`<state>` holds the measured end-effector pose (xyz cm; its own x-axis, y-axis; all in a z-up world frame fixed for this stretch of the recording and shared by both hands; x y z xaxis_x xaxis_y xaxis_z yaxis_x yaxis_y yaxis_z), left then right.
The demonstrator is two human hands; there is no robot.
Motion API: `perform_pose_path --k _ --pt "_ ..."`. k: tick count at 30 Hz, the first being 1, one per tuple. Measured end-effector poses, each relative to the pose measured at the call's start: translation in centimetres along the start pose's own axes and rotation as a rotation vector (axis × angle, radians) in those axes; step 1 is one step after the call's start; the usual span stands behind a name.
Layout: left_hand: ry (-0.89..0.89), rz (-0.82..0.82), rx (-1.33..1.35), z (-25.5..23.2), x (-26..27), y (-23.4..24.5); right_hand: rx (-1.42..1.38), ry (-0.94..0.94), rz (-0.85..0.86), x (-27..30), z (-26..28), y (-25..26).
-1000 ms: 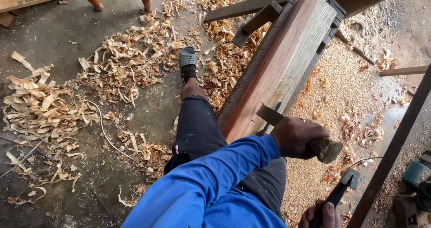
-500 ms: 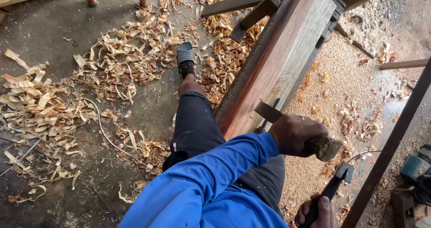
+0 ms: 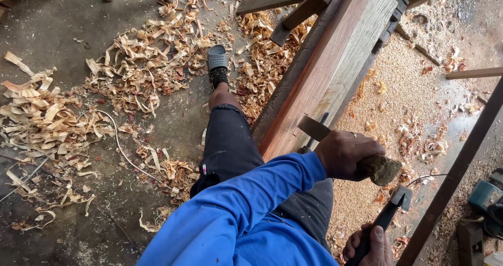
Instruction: Using a hammer and chisel to carve a mortise into a wooden plank.
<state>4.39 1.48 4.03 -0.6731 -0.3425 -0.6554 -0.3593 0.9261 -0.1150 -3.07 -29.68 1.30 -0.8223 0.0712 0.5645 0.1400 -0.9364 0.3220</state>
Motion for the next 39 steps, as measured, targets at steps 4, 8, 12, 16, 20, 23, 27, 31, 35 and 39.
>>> perform_pose_path --k 4,8,12,16,20,23,27,31,35,39 --pt "-0.007 -0.014 0.004 -0.4 -0.2 0.3 -0.022 -0.019 0.007 0.0 0.1 -0.2" --pt "-0.001 -0.010 -0.001 -0.2 -0.1 0.0 -0.003 -0.004 -0.006 0.5 0.8 -0.7" --pt "0.003 -0.003 -0.017 -0.1 -0.1 -0.1 0.025 0.015 -0.021 0.7 1.1 -1.1" --pt "-0.001 -0.014 -0.012 0.0 -0.1 0.0 0.044 0.016 -0.031 1.1 1.5 -1.5" --pt "0.003 -0.020 0.005 0.0 -0.3 0.0 0.048 0.012 -0.046 1.1 1.7 -1.5" --pt "0.000 -0.025 0.005 0.0 -0.3 0.2 0.035 0.004 -0.045 1.1 1.7 -1.7" --pt "0.005 -0.021 0.001 0.3 0.0 -0.2 0.043 0.012 -0.053 1.3 2.0 -2.0" --pt "0.011 -0.018 0.003 0.3 -0.1 -0.1 0.045 -0.002 -0.054 1.7 2.5 -2.4" --pt "-0.001 -0.028 0.006 0.1 -0.2 0.0 0.067 0.027 -0.053 1.8 2.7 -2.5" --pt "-0.001 -0.029 0.004 0.2 -0.1 -0.2 0.075 0.023 -0.045 1.9 3.0 -2.8"
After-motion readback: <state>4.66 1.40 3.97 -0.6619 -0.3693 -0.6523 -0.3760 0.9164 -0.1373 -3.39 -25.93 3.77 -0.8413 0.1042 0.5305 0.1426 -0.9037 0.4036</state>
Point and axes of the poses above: each hand's wrist, its own x-axis away from the middle knuckle, its own y-axis out of the back of the hand, z = x × y, the point moved 6 cm from there along -x, towards the middle knuckle, and after that the axes turned 8 degrees about x, right-handed, at the moved point
